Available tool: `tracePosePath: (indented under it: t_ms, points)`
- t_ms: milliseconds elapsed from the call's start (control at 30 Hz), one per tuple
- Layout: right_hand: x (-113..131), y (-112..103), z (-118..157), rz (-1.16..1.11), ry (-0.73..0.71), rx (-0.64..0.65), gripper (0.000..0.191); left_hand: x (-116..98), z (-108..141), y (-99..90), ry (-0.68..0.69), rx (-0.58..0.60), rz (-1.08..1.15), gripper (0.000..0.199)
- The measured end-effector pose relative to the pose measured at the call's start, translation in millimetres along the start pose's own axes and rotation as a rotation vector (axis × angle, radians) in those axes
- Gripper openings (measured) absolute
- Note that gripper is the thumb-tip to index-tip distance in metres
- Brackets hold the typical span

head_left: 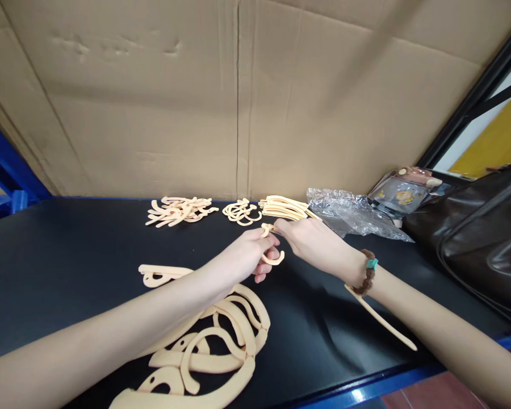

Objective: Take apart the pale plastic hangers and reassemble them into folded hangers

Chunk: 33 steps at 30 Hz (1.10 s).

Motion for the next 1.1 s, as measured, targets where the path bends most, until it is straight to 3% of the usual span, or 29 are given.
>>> tracePosePath:
  t_ms: [100, 200, 300, 367, 500, 567, 667, 767, 867, 933, 1000, 1100]
  points:
    - [-3.6, 11.0, -0.3, -0.157, -0.009, 0.091, 0.021, 8.4, 1.9, 2.0, -0.007, -0.028, -0.110, 0.020]
    - [-16.0, 21.4, -2.1, -0.437, -0.007, 0.182, 0.024, -4.8, 8.6, 8.2, 0.136, -0.002, -0.381, 0.013]
    - [-49.5, 17.7, -6.8, -0.748, 0.114, 0.051, 0.028, -18.5, 8.4, 11.7, 0.255, 0.073, -0.614, 0.019]
    - [-71.1, 13.4, -8.4, -0.878, 0.193, -0.085, 0.029, -19.7, -3.2, -6.7, 0.229, 0.060, -0.606, 0.025]
    - [-90.2, 16.5, -6.9, -1.177, 0.325, -0.213, 0.015, -16.9, -33.2, -79.4, 0.155, -0.169, -0.616, 0.024]
    - [-91.4, 20.4, -3.5, -1.432, 0.377, -0.258, 0.027, -8.1, -43.6, -108.8, 0.108, -0.233, -0.623, 0.030]
    - [-90.0, 22.9, 0.6, -1.664, 0.414, -0.300, 0.025, 1.1, -48.2, -132.7, 0.103, -0.287, -0.607, 0.045]
    - [-94.9, 26.6, 4.1, -1.724, 0.468, -0.325, 0.021, -1.2, -41.2, -141.6, 0.152, -0.372, -0.570, 0.049]
    - [-100.3, 30.7, 6.7, -1.745, 0.512, -0.358, 0.020, -12.2, -28.7, -141.9, 0.200, -0.459, -0.506, 0.047]
    - [-102.8, 30.5, 9.5, -1.778, 0.526, -0.427, 0.018, -21.8, -22.7, -132.6, 0.229, -0.442, -0.443, 0.043]
    - [-103.0, 27.6, 11.6, -1.793, 0.510, -0.501, 0.014, -28.4, -22.1, -111.3, 0.239, -0.302, -0.320, 0.049]
    - [-104.3, 19.4, 14.1, -1.720, 0.465, -0.596, 0.011, -25.4, -23.2, -58.9, 0.142, 0.094, 0.036, 0.061]
Point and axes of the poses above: each hand's wrist, its own z-axis away from the middle knuckle, its own y-axis out of the palm, x = y × z, the point moved 10 cm from there along -z, towards the middle knuckle, and after that the axes turned 6 degrees about x, right-handed, at the moved point
